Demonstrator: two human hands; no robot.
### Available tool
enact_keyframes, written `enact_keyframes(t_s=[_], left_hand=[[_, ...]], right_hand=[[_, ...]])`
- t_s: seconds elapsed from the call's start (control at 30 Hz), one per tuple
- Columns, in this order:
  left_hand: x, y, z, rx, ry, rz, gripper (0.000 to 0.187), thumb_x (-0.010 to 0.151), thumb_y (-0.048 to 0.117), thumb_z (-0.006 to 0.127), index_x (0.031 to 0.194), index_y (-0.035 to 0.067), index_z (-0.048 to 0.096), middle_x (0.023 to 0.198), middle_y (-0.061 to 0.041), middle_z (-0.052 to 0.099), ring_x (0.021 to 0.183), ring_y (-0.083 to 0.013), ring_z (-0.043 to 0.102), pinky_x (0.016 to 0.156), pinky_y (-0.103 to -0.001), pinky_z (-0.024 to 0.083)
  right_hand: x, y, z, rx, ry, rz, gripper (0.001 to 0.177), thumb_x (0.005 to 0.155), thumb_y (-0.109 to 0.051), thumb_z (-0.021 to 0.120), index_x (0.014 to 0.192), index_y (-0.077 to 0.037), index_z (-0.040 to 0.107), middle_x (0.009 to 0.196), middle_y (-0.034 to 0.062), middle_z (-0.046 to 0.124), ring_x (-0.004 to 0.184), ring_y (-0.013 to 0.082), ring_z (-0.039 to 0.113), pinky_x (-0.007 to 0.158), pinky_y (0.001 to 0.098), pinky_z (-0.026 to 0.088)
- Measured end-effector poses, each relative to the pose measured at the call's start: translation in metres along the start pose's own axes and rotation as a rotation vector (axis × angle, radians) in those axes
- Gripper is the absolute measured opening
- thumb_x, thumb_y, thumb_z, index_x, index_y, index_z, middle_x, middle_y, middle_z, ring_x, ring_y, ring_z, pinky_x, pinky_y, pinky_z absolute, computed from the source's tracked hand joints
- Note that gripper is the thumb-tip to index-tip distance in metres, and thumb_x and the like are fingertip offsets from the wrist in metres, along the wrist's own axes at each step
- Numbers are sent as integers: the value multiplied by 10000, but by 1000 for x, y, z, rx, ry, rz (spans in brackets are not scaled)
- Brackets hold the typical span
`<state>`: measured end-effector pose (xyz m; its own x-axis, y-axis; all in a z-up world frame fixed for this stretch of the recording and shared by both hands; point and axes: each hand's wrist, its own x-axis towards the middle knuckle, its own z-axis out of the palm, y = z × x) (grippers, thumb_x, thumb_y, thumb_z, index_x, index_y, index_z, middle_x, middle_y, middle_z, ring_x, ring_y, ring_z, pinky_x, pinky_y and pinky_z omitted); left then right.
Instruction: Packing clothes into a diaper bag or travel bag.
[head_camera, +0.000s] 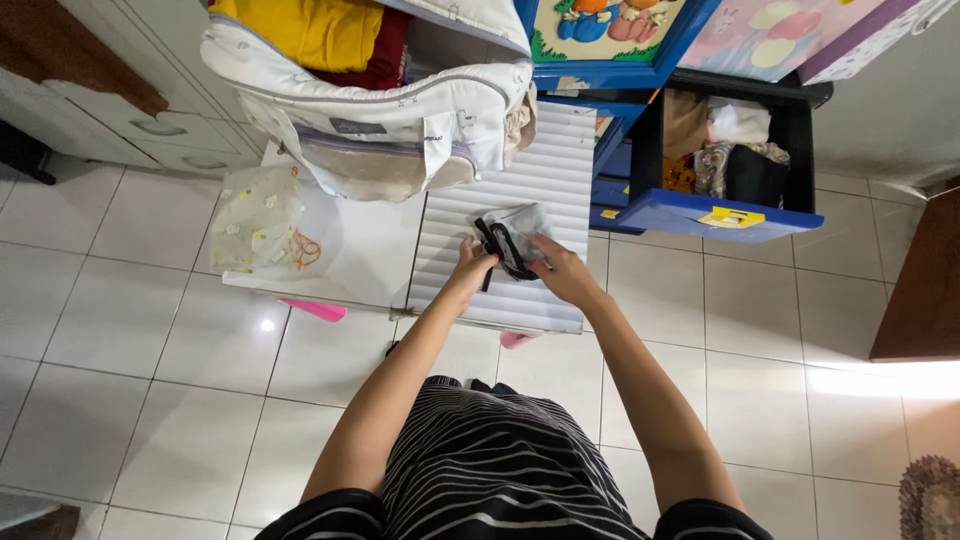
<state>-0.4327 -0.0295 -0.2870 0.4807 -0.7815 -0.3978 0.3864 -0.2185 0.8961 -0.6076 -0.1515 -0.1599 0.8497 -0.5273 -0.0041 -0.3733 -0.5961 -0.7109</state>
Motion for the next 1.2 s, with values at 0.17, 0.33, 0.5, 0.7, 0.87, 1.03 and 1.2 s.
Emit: enact_keyframes(t_s=[0.17, 0.33, 0.5, 0.7, 0.87, 1.03, 1.2], left_hand=[[-16, 19, 9, -86, 2, -136, 865, 902, 287, 640, 1587, 138, 134, 1513, -53, 488, 1282, -211, 526, 988, -444, 455], [-9, 9, 10, -135, 13, -216, 707, 929, 282, 634, 1538, 190, 287, 1342, -18, 591, 1153, -175, 579, 946, -397, 462], [17, -30, 15, -374, -111, -238, 466, 917, 362, 629, 1343, 189, 549, 1198, 22, 686, 1066, -136, 643, 963, -380, 481], [-19, 3, 35, -396, -146, -257, 493, 914, 499, 570, 1324, 232, 509, 1231, 36, 646, 1082, -126, 624, 1025, -406, 446], [-27, 8, 33, -352, -172, -286, 493, 968, 546, 570, 1350, 244, 499, 1220, -14, 584, 1085, -172, 604, 1064, -397, 436], [-44, 39, 27, -310, -230, -236, 399, 962, 496, 521, 1299, 282, 512, 1281, 19, 580, 1117, -167, 624, 1005, -402, 436], [-40, 38, 19, -92, -173, -130, 365, 976, 387, 533, 1301, 224, 562, 1322, 39, 567, 1212, -155, 544, 997, -406, 416]], right_hand=[[5, 11, 20, -55, -9, 0, 656, 871, -257, 704, 1474, -91, 506, 1498, 208, 528, 1081, 359, 705, 941, 406, 549], [11, 2, 22, -189, -31, 43, 911, 807, -459, 778, 1565, -119, 405, 1370, 220, 611, 1200, 407, 626, 994, 456, 513], [16, -26, 20, -292, -87, 128, 1091, 680, -552, 824, 1571, -112, 375, 1283, 229, 637, 1186, 417, 620, 985, 481, 504], [14, -21, 32, -223, -49, 143, 1111, 686, -587, 850, 1537, -64, 363, 1279, 248, 642, 1149, 429, 632, 950, 492, 511], [12, -45, 14, -144, -66, 309, 867, 715, -535, 800, 1433, -136, 524, 1118, 205, 731, 1011, 403, 709, 868, 469, 551], [13, -7, 15, 11, -21, 272, 586, 792, -391, 816, 1267, -86, 660, 1000, 161, 767, 907, 312, 745, 777, 409, 569], [9, -2, 10, 716, -53, 399, 381, 859, -110, 741, 1209, 2, 642, 998, 67, 726, 868, 144, 677, 763, 325, 550]])
